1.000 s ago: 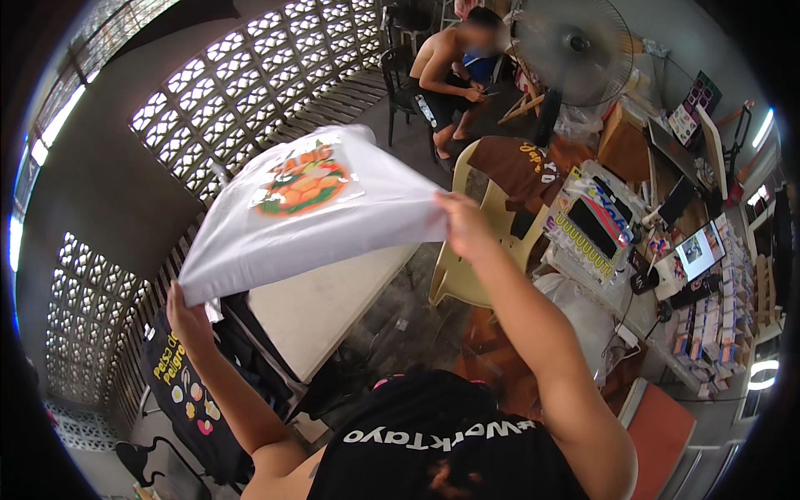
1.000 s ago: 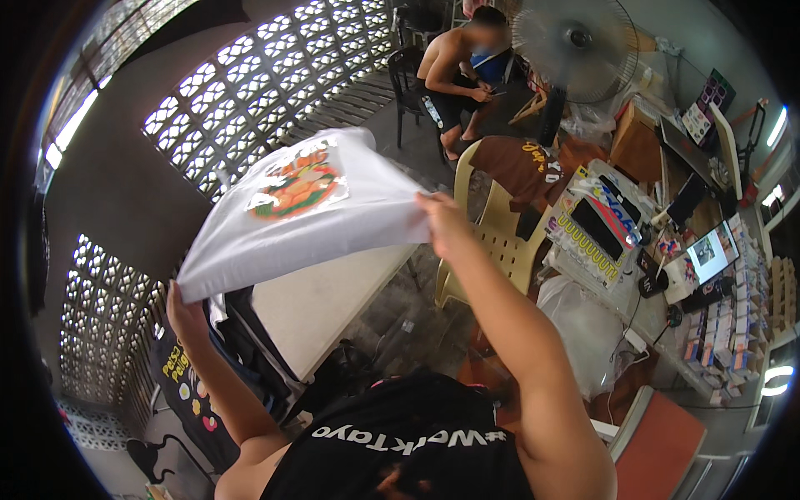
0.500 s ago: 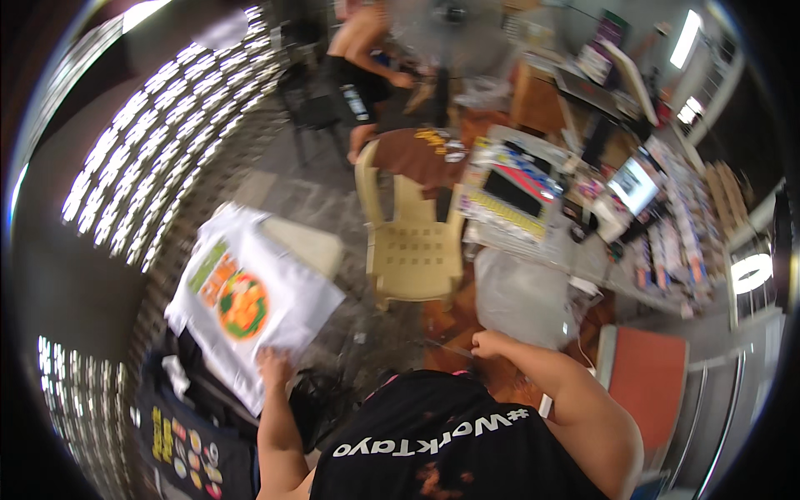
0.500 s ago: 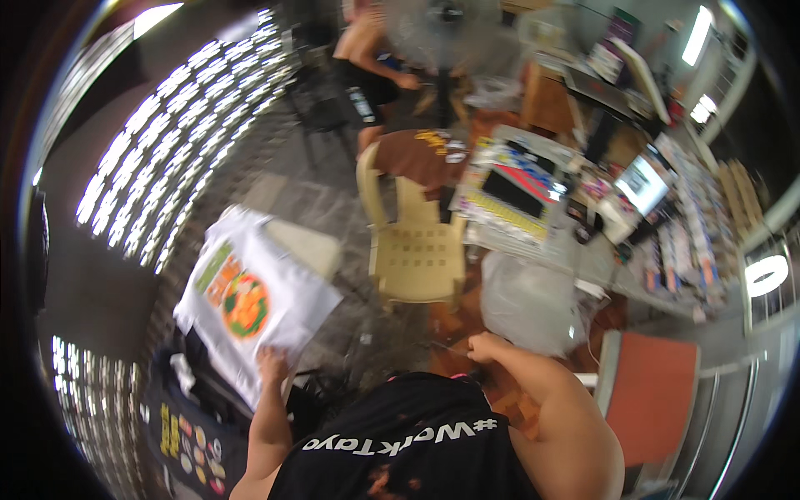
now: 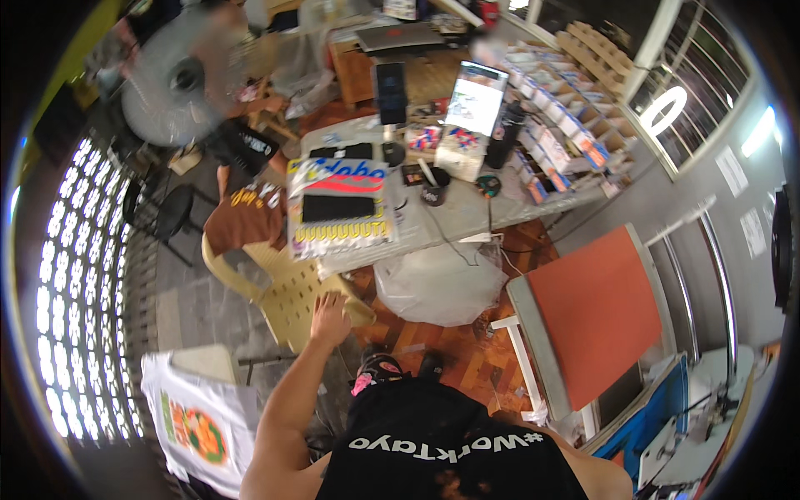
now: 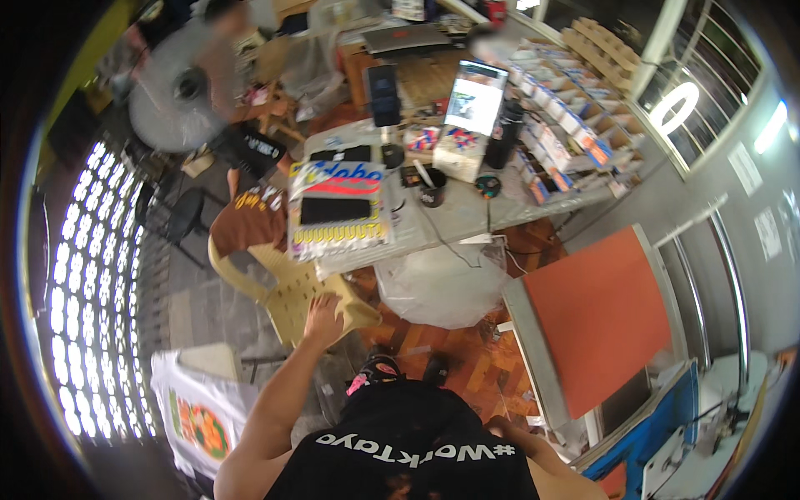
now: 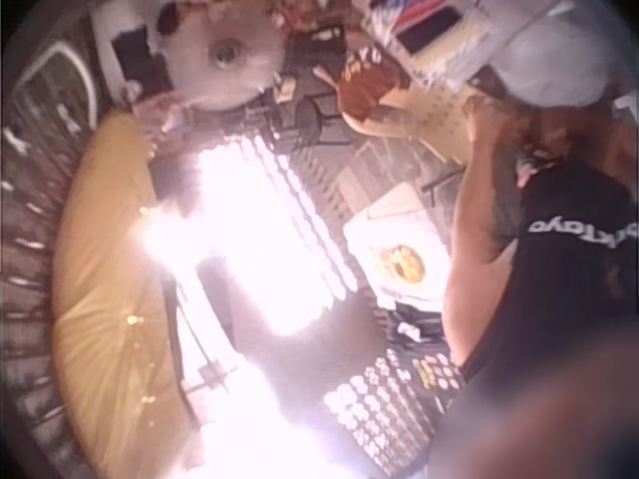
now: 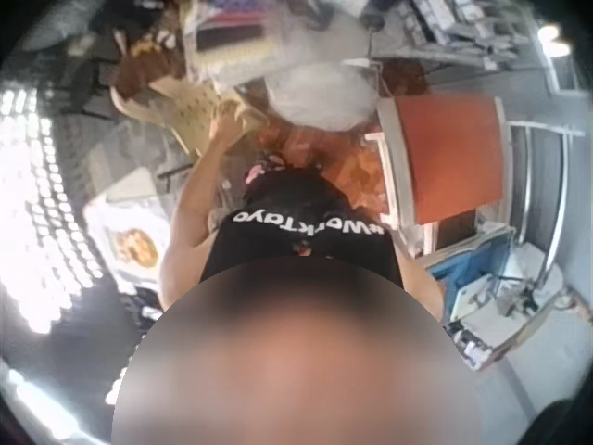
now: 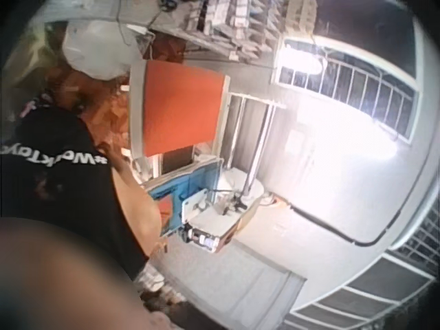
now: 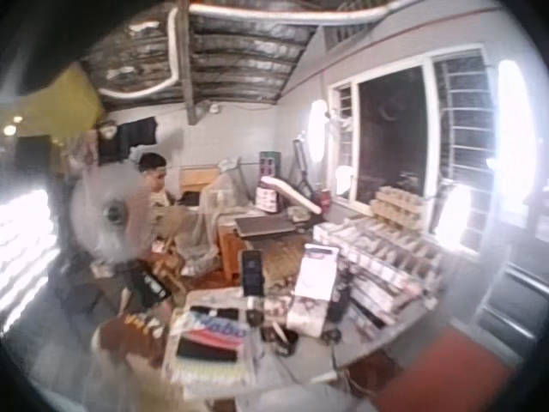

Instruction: The person places t-shirts on a heat press, aligns them, and operates the machine to apply designs. They handle multiple shirts, including white and black ones, and move them between the press and a nearby table.

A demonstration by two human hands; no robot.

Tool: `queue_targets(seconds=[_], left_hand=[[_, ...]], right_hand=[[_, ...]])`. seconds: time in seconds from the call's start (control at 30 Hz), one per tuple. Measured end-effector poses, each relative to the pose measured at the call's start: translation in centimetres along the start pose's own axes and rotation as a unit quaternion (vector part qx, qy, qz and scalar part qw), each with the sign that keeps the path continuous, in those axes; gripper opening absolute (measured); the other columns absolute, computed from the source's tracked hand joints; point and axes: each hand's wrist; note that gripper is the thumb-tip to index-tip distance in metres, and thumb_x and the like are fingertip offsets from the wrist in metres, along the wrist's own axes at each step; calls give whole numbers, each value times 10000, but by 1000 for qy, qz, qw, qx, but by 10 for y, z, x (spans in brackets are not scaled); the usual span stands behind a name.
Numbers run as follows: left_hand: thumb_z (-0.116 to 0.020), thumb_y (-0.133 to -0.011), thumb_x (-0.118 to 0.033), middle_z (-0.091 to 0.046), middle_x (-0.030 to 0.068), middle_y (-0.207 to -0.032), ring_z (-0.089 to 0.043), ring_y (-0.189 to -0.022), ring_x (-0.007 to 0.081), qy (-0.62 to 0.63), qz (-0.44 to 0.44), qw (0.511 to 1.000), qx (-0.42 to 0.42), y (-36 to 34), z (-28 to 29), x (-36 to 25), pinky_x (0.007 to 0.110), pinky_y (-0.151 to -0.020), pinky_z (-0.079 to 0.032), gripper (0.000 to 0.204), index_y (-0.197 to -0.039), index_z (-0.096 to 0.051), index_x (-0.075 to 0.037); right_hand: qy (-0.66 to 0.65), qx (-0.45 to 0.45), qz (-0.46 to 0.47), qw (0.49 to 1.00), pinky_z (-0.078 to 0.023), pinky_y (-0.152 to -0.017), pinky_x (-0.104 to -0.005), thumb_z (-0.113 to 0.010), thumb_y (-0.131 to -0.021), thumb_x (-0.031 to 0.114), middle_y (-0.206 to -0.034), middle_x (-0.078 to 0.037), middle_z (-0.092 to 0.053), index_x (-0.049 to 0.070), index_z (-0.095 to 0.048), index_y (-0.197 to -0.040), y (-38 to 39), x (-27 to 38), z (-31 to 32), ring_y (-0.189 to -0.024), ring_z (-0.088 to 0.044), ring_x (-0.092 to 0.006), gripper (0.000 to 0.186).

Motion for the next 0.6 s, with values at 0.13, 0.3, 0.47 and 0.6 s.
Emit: queue_targets(seconds=[0.13,0.3,0.47,0.6], left_hand=[[-591,-829,-132,-481,184,-1392,-396,-1361,388,-171,-97,978,-72,-151,18,15,539,-1176,-249,491,-1313,-554,-60],[-658,-781,-156,-297,183,-1577,-213,-1478,421,-306,-148,940,23,-258,52,9,626,-1194,-78,821,-1527,-317,-115],[-665,-819,-160,-319,191,-1569,-293,-1450,408,-314,-167,932,78,-281,53,34,591,-1187,-178,807,-1539,-301,-143],[-603,-905,-151,-515,168,-1434,-491,-1324,347,-147,-223,959,98,-303,76,50,529,-1161,-280,613,-1480,-392,-124]], right_hand=[[-180,-16,-61,982,-536,-737,-447,-626,-850,364,-931,-173,-732,46,-741,-949,12,51,5,-901,-709,-356,352],[-250,-142,30,957,-525,-759,-437,-645,-850,335,-961,-180,-726,46,-719,-1044,-78,56,-13,-859,-694,-329,355],[-215,-198,45,955,-525,-880,-419,-680,-832,386,-1034,-170,-720,60,-722,-1051,-19,204,43,-1004,-679,-349,396],[-202,-241,157,936,-523,-874,-434,-673,-851,381,-1034,-175,-708,47,-704,-1023,-38,268,68,-1007,-672,-348,377]])
Point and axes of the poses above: each hand's wrist, its own y-axis away from the middle knuckle, its own z-axis out of the back of the hand, x = y × z
